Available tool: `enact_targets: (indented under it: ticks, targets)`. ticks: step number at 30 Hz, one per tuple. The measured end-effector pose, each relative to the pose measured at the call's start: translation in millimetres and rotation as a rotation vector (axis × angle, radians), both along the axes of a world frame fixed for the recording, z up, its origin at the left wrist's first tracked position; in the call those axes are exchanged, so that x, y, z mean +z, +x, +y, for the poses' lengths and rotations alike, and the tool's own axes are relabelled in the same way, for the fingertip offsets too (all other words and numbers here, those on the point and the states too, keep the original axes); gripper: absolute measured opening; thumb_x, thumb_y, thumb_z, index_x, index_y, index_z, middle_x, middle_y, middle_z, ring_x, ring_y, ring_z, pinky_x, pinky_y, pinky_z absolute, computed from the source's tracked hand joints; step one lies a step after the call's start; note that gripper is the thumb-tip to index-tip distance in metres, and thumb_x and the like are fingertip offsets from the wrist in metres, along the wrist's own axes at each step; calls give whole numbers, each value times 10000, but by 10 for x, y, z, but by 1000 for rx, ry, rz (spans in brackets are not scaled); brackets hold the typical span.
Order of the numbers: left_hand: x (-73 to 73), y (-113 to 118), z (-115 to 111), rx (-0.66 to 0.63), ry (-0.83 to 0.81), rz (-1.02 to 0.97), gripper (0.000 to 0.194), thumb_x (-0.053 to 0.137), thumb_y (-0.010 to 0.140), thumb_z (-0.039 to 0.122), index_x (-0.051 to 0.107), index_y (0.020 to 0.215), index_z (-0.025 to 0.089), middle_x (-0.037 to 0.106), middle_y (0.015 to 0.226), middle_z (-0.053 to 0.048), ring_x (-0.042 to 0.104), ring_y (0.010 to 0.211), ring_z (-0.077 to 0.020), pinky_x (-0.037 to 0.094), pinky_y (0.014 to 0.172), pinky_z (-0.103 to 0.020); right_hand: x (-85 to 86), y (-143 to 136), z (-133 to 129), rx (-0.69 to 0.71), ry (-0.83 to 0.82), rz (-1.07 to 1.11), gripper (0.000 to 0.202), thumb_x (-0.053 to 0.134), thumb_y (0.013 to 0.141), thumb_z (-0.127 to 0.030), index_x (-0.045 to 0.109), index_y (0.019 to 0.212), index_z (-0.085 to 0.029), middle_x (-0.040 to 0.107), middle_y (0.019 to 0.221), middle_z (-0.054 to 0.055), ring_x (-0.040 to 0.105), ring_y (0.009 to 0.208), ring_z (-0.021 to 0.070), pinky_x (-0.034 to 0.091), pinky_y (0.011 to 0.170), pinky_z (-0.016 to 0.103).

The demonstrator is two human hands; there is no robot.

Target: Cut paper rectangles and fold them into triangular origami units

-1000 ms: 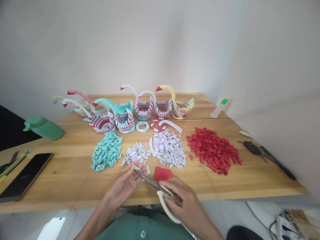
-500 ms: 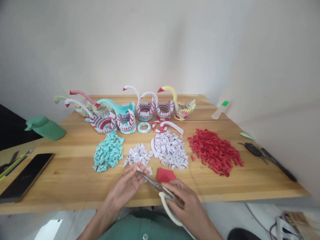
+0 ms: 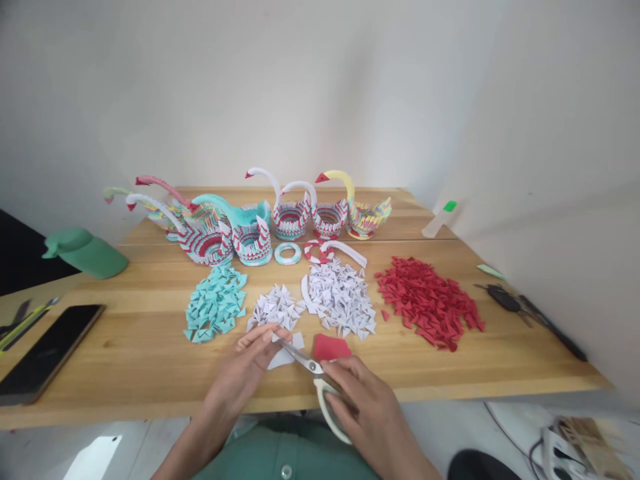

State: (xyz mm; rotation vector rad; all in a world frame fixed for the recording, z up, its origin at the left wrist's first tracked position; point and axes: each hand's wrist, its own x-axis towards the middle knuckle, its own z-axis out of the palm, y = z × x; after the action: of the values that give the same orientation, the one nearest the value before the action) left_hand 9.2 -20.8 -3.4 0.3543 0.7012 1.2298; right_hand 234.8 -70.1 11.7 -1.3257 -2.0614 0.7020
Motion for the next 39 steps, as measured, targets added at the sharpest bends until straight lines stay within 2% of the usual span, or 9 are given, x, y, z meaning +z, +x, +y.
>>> enact_targets:
  ticks: [2, 4, 10, 16, 24, 30, 35, 37, 39]
  targets:
    - [7, 18, -1, 12, 29, 75, 260, 846, 668, 268, 757, 864, 122, 768, 840, -99, 700, 853, -205, 490, 914, -341, 4, -8, -13, -10, 46, -5, 375, 560, 873, -171, 638, 1233, -246, 664, 1102, 97, 650, 985, 205, 535, 851, 282]
    - [11, 43, -3, 3, 33, 96, 270, 853, 656, 285, 763, 856, 127, 771, 847, -98, 702, 853, -207, 490, 916, -343, 16, -41, -12, -26, 17, 34, 349, 576, 863, -179, 658, 1196, -245, 671, 1073, 88, 647, 976, 204, 528, 857, 282]
    - [-9, 48, 31, 20, 19, 43, 240, 852, 659, 260, 759, 841, 133, 766, 824, -76, 711, 819, -206, 503, 916, -368, 28, -133, 29, -125, -383, 262, 268, 614, 824, -274, 721, 1061, -205, 693, 933, 64, 648, 770, 182, 534, 670, 248]
    - [-19, -4, 62, 47, -56, -54, 245, 850, 668, 240, 741, 854, 122, 754, 834, -74, 708, 835, -190, 512, 918, -345, 15, -79, 29, -133, -456, 357, 298, 636, 794, -311, 730, 1062, -221, 694, 999, 73, 644, 830, 207, 517, 688, 265]
    - [-42, 21, 32, -1, -59, -72, 236, 835, 693, 243, 733, 867, 121, 736, 836, -66, 707, 837, -192, 514, 892, -326, -17, -127, 43, -114, -418, 313, 297, 663, 777, -348, 751, 1030, -218, 667, 819, 43, 607, 700, 178, 483, 618, 254]
    - [-31, 24, 9, -18, -84, -75, 248, 847, 674, 248, 738, 861, 127, 745, 823, -65, 712, 815, -196, 524, 864, -322, -67, -82, 24, -86, -389, 245, 288, 615, 815, -296, 726, 1065, -206, 686, 915, 65, 631, 751, 184, 503, 638, 254]
    - [-20, 57, 3, 49, -12, 70, 250, 865, 636, 235, 752, 830, 125, 761, 824, -78, 714, 825, -209, 518, 910, -358, -20, -75, -8, -19, -87, 81, 308, 563, 862, -199, 673, 1148, -229, 686, 1023, 84, 653, 922, 206, 530, 817, 292]
    - [-29, 76, -3, 58, 3, 110, 246, 866, 633, 247, 754, 815, 125, 763, 824, -81, 714, 825, -210, 517, 912, -362, -5, -77, -16, -8, 22, 38, 330, 551, 868, -178, 655, 1177, -234, 675, 1043, 88, 650, 945, 207, 530, 833, 298]
    - [-41, 92, -13, 58, -2, 102, 247, 863, 638, 257, 753, 820, 130, 764, 846, -79, 717, 851, -217, 504, 937, -366, 1, -91, -20, -2, 44, 32, 344, 543, 873, -168, 642, 1195, -237, 665, 1041, 85, 647, 935, 200, 530, 820, 292]
